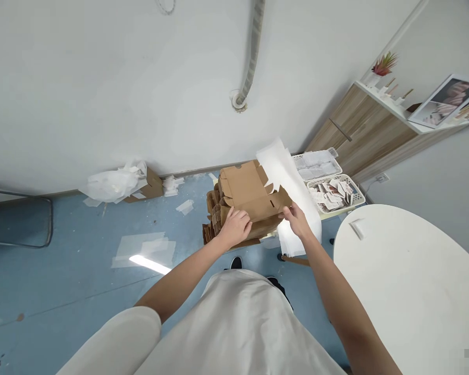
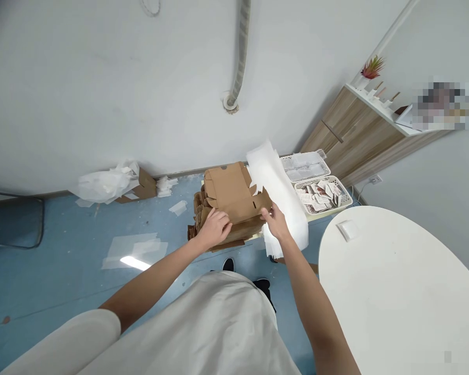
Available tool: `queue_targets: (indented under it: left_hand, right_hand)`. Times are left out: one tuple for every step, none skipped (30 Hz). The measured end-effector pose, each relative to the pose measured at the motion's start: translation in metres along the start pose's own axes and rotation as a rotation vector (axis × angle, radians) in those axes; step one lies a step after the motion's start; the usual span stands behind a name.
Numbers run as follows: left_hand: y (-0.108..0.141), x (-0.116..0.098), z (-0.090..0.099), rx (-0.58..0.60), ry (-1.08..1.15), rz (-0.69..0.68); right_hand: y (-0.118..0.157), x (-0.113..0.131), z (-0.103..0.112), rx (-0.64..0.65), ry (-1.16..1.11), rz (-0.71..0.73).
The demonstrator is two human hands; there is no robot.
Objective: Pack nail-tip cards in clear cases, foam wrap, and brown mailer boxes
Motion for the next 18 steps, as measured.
queue_targets:
  left_hand:
    - [0.002, -0.002, -0.001, 0.011, 0.009, -0.005]
    - [0.003, -0.004, -0.002, 0.019, 0.022, -0.014]
    - [0.004, -0.006, -0.004, 0.025, 0.039, -0.024]
    - [0.005, -0.007, -0.006, 0.029, 0.057, -0.032]
    - [0.006, -0.008, -0.008, 0.032, 0.073, -0.037]
    - [0.007, -0.008, -0.01, 0.035, 0.085, -0.039]
    - [0.007, -0.008, -0.012, 0.039, 0.091, -0.038]
    - [0.008, -0.009, -0.014, 0.044, 0.092, -0.036]
    - [0.008, -0.01, -0.016, 0.051, 0.089, -0.033]
    - [0.008, -0.011, -0.018, 0.059, 0.085, -0.031]
    - [0.007, -0.013, -0.018, 0.064, 0.084, -0.029]
    - [0.007, -0.016, -0.018, 0.066, 0.086, -0.027]
    - [0.006, -0.02, -0.017, 0.063, 0.091, -0.025]
    - [0.006, -0.024, -0.015, 0.055, 0.095, -0.019]
    - [0.005, -0.028, -0.013, 0.043, 0.096, -0.007]
    - [0.005, -0.032, -0.01, 0.026, 0.091, 0.016]
    - [0.004, -0.036, -0.007, 0.004, 0.08, 0.051]
    - [0.004, -0.039, -0.005, -0.024, 0.068, 0.098]
  right_hand:
    - [-0.002, 0.004, 0.003, -0.035, 0.038, -0.026]
    - [-0.004, 0.009, 0.005, -0.065, 0.098, -0.046]
    - [-0.006, 0.013, 0.007, -0.087, 0.166, -0.056]
    - [-0.007, 0.016, 0.007, -0.099, 0.237, -0.053]
    - [-0.007, 0.019, 0.007, -0.098, 0.306, -0.036]
    - [-0.007, 0.02, 0.005, -0.089, 0.371, -0.011]
    - [-0.007, 0.021, 0.003, -0.081, 0.426, 0.015]
    - [-0.007, 0.021, 0.001, -0.077, 0.47, 0.036]
    - [-0.006, 0.02, 0.0, -0.078, 0.504, 0.053]
    - [-0.006, 0.019, -0.002, -0.084, 0.53, 0.064]
    - [-0.005, 0.017, -0.003, -0.097, 0.546, 0.07]
    - [-0.004, 0.016, -0.002, -0.117, 0.557, 0.072]
    - [-0.003, 0.014, -0.001, -0.141, 0.562, 0.073]
    - [-0.001, 0.013, 0.002, -0.169, 0.561, 0.072]
    - [0.002, 0.012, 0.007, -0.197, 0.554, 0.069]
    - [0.005, 0.01, 0.012, -0.223, 0.543, 0.065]
    - [0.009, 0.009, 0.019, -0.248, 0.527, 0.06]
    - [0.013, 0.007, 0.027, -0.272, 0.508, 0.054]
Point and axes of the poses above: each hand's wrist, its own y-axis away from the middle knuckle, its own z-axis out of the back of the hand, x = y × z, the point moved 1 cm from there along -y, towards the middle knuckle, and after that the axes turned 6 degrees about -x, right-handed, at the moved point
